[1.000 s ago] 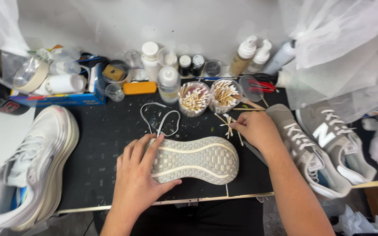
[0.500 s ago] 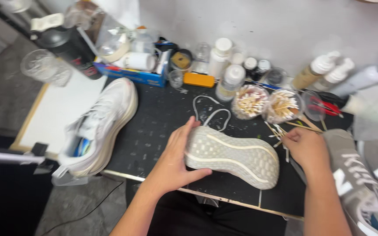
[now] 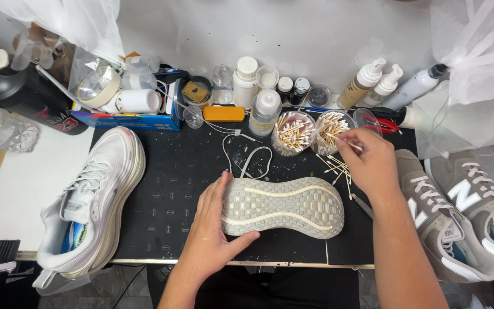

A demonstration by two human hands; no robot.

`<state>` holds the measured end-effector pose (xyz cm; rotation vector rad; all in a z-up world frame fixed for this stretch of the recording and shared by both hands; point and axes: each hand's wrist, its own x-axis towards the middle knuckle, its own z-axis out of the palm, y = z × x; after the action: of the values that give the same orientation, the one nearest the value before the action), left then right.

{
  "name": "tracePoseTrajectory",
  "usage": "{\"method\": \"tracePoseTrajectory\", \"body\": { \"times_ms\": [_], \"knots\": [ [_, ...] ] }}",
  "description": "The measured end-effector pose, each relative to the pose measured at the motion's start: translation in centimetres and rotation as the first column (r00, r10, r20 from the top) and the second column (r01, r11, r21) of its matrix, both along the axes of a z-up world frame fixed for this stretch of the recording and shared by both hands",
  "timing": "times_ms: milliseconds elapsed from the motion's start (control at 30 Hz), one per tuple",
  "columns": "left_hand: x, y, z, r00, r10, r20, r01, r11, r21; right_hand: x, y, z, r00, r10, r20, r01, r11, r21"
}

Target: The person uses a cotton swab to clean the textured sole of a white sneaker. They repeatedly dip the swab into a small container of liquid and scrub the grooves of the shoe's outsole. The person rotates the shoe to access different areas of the sole during the cleaning process.

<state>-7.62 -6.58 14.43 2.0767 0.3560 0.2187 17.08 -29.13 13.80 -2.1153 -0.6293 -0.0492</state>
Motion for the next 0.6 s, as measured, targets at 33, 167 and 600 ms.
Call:
{"method": "tracePoseTrajectory", "body": {
  "times_ms": [33,167,600],
  "knots": [
    [0.0,0.0,0.0,1.000,0.000,0.013,0.000,1.000,-0.003,0.1,1.2,0.6,0.998,0.045,0.036,-0.046,0.999,0.027],
    [-0.2,0.3,-0.1,1.000,-0.012,0.023,0.012,1.000,-0.002,0.9,6.9,2.0,0.982,0.169,0.089,-0.178,0.979,0.103],
    [-0.7,0.8,-0.9,0.999,-0.040,0.023,0.040,0.999,0.020,2.1,12.3,2.2,0.975,0.214,0.054,-0.218,0.971,0.098]
  ]
}}
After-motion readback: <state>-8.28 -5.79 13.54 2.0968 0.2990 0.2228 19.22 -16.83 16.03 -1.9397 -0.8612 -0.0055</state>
